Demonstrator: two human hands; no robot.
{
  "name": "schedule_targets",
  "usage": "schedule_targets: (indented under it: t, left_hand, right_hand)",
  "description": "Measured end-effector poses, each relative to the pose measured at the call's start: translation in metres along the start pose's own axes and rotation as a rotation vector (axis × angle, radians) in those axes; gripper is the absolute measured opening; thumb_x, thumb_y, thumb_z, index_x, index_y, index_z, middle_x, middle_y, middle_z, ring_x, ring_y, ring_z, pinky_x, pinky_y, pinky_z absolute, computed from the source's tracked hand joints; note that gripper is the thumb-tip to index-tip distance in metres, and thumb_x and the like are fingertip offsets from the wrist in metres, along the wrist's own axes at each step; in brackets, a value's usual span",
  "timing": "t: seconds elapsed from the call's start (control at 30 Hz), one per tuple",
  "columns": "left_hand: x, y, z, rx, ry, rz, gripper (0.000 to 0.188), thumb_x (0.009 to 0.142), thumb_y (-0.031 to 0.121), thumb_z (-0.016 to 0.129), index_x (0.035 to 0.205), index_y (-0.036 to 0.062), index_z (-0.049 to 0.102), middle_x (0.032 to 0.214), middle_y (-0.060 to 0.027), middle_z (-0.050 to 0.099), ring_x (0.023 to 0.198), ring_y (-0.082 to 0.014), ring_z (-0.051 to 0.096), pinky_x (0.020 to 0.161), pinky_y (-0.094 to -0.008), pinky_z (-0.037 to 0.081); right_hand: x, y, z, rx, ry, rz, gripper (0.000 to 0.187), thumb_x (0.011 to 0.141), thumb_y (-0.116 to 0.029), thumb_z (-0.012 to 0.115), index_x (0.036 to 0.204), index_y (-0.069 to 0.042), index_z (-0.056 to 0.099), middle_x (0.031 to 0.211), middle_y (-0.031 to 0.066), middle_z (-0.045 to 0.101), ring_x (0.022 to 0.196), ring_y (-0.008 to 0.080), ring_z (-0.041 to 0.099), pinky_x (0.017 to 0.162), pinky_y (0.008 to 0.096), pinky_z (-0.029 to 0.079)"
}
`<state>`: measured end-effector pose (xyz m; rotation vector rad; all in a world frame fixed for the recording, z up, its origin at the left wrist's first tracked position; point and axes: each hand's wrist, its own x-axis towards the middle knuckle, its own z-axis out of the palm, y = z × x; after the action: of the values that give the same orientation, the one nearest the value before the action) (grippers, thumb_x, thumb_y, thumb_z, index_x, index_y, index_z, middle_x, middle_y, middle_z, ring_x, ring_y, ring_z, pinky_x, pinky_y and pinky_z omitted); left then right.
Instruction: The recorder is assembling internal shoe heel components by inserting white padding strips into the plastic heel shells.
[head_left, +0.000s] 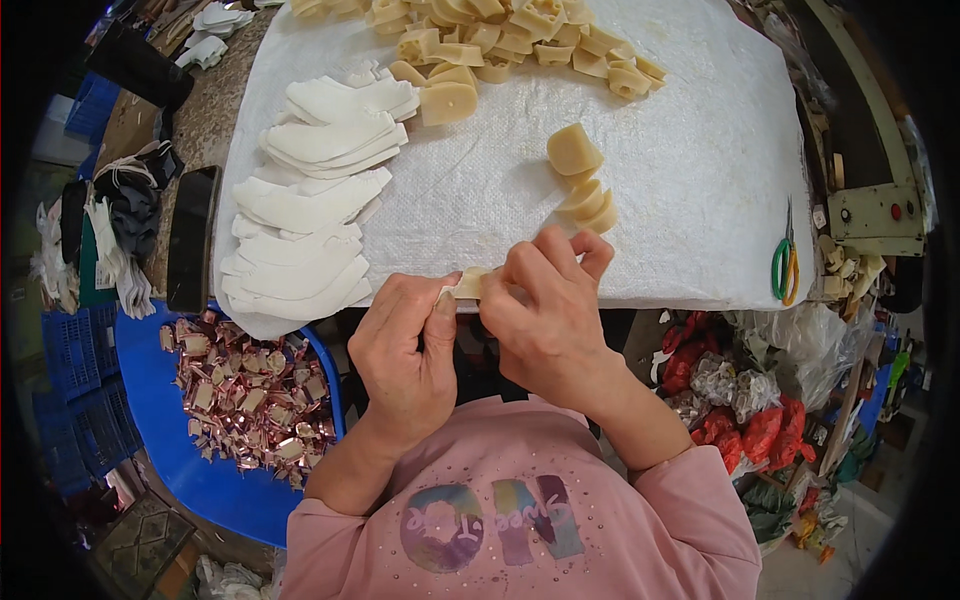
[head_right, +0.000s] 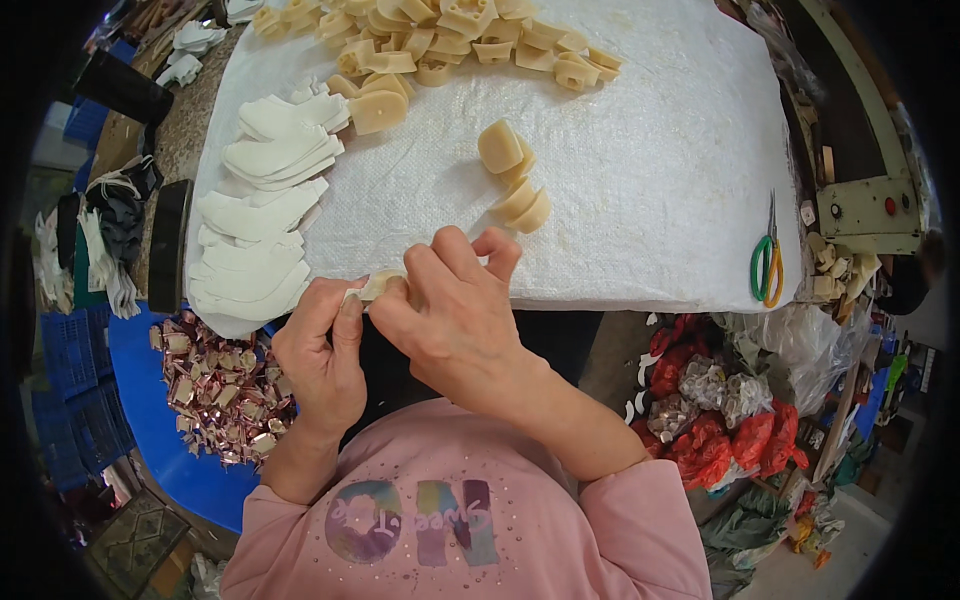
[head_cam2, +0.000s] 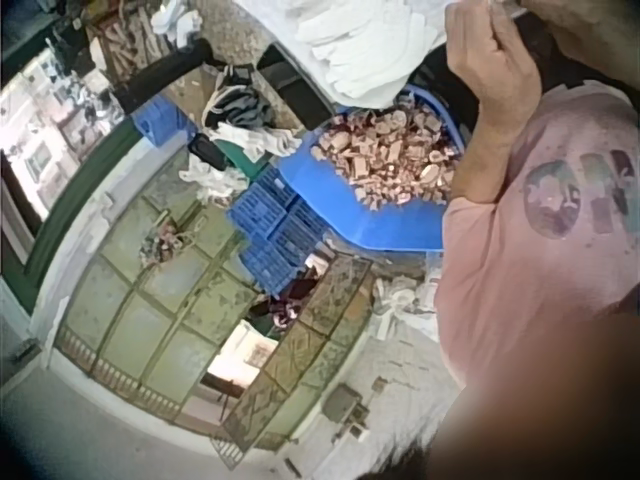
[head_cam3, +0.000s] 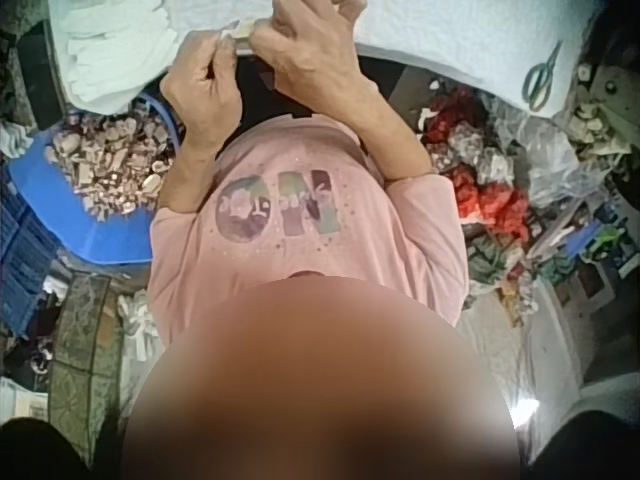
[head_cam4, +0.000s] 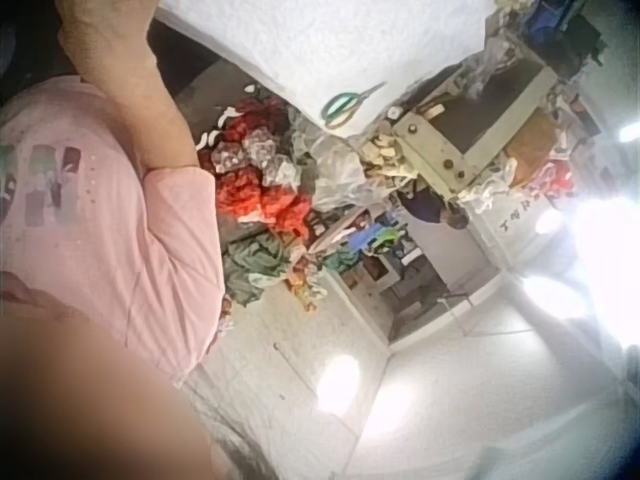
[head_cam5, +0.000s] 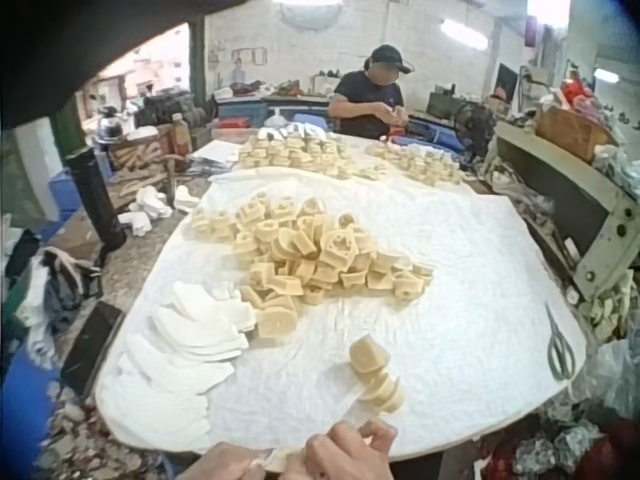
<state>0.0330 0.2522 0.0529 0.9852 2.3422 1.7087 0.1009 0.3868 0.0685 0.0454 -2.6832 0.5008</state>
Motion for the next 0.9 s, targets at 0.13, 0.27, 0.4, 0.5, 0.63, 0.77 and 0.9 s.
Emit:
schedule_targets:
  t: [0.13, 0.27, 0.4, 0.5, 0.63, 0.77, 0.9]
  left_hand:
    - [0.001, -0.004, 0.001, 0.163, -0.040, 0.143, 0.015, 0.087, 0.002, 0.053, 0.096, -0.0064, 0.061, 0.078, -0.0137, 0.056, 0.066, -0.0204, 0.052, 0.060, -0.0301, 0.043]
    - [-0.005, -0.003, 0.000, -0.044, -0.052, 0.014, 0.017, 0.088, 0.005, 0.053, 0.099, -0.0048, 0.062, 0.086, -0.0132, 0.056, 0.070, -0.0186, 0.052, 0.063, -0.0284, 0.044]
    - [-0.008, -0.026, 0.003, -0.361, -0.046, -0.071, 0.017, 0.087, 0.007, 0.059, 0.101, -0.0016, 0.064, 0.088, -0.0086, 0.055, 0.072, -0.0153, 0.051, 0.063, -0.0249, 0.043]
    - [-0.004, -0.035, 0.007, -0.398, -0.060, 0.021, 0.015, 0.085, 0.007, 0.062, 0.097, 0.0000, 0.065, 0.080, -0.0055, 0.055, 0.069, -0.0140, 0.049, 0.060, -0.0240, 0.041]
    - [0.001, -0.032, 0.011, -0.199, -0.028, 0.242, 0.011, 0.083, 0.011, 0.065, 0.082, 0.0004, 0.063, 0.064, -0.0042, 0.050, 0.060, -0.0157, 0.045, 0.052, -0.0259, 0.037]
    - [0.004, -0.030, 0.011, -0.124, -0.068, 0.298, 0.017, 0.082, 0.014, 0.067, 0.075, 0.0010, 0.058, 0.060, -0.0056, 0.046, 0.055, -0.0187, 0.043, 0.048, -0.0284, 0.035]
    - [0.000, -0.031, 0.009, -0.134, -0.063, 0.279, 0.018, 0.078, 0.013, 0.070, 0.071, 0.0026, 0.057, 0.059, -0.0052, 0.045, 0.054, -0.0198, 0.042, 0.047, -0.0295, 0.033]
  right_hand:
    - [-0.003, 0.011, 0.013, 0.019, 0.034, -0.018, 0.022, 0.057, -0.005, 0.061, 0.077, -0.012, 0.054, 0.076, 0.0040, 0.043, 0.077, 0.0223, 0.043, 0.070, 0.0410, 0.024]
    - [-0.005, 0.021, 0.018, 0.214, 0.115, 0.007, 0.024, 0.059, 0.000, 0.061, 0.079, -0.010, 0.055, 0.077, 0.0042, 0.044, 0.077, 0.0231, 0.043, 0.071, 0.0401, 0.024]
    - [-0.007, 0.021, 0.016, 0.468, 0.129, 0.023, 0.028, 0.061, 0.005, 0.061, 0.085, -0.010, 0.059, 0.077, 0.0041, 0.045, 0.077, 0.0227, 0.043, 0.073, 0.0378, 0.025]
    - [-0.012, 0.021, 0.016, 0.615, 0.100, 0.049, 0.030, 0.062, 0.005, 0.060, 0.088, -0.010, 0.060, 0.077, 0.0041, 0.044, 0.077, 0.0219, 0.043, 0.073, 0.0365, 0.025]
    - [-0.015, 0.022, 0.017, 0.698, 0.047, 0.055, 0.028, 0.062, 0.005, 0.060, 0.086, -0.009, 0.058, 0.077, 0.0040, 0.043, 0.077, 0.0217, 0.042, 0.074, 0.0360, 0.025]
    - [-0.015, 0.021, 0.013, 0.662, -0.060, 0.020, 0.027, 0.061, 0.005, 0.060, 0.083, -0.009, 0.056, 0.076, 0.0040, 0.042, 0.076, 0.0221, 0.041, 0.074, 0.0361, 0.025]
    - [-0.015, 0.022, 0.014, 0.652, -0.117, -0.029, 0.031, 0.059, 0.006, 0.061, 0.085, -0.010, 0.056, 0.078, 0.0044, 0.044, 0.077, 0.0229, 0.043, 0.074, 0.0370, 0.026]
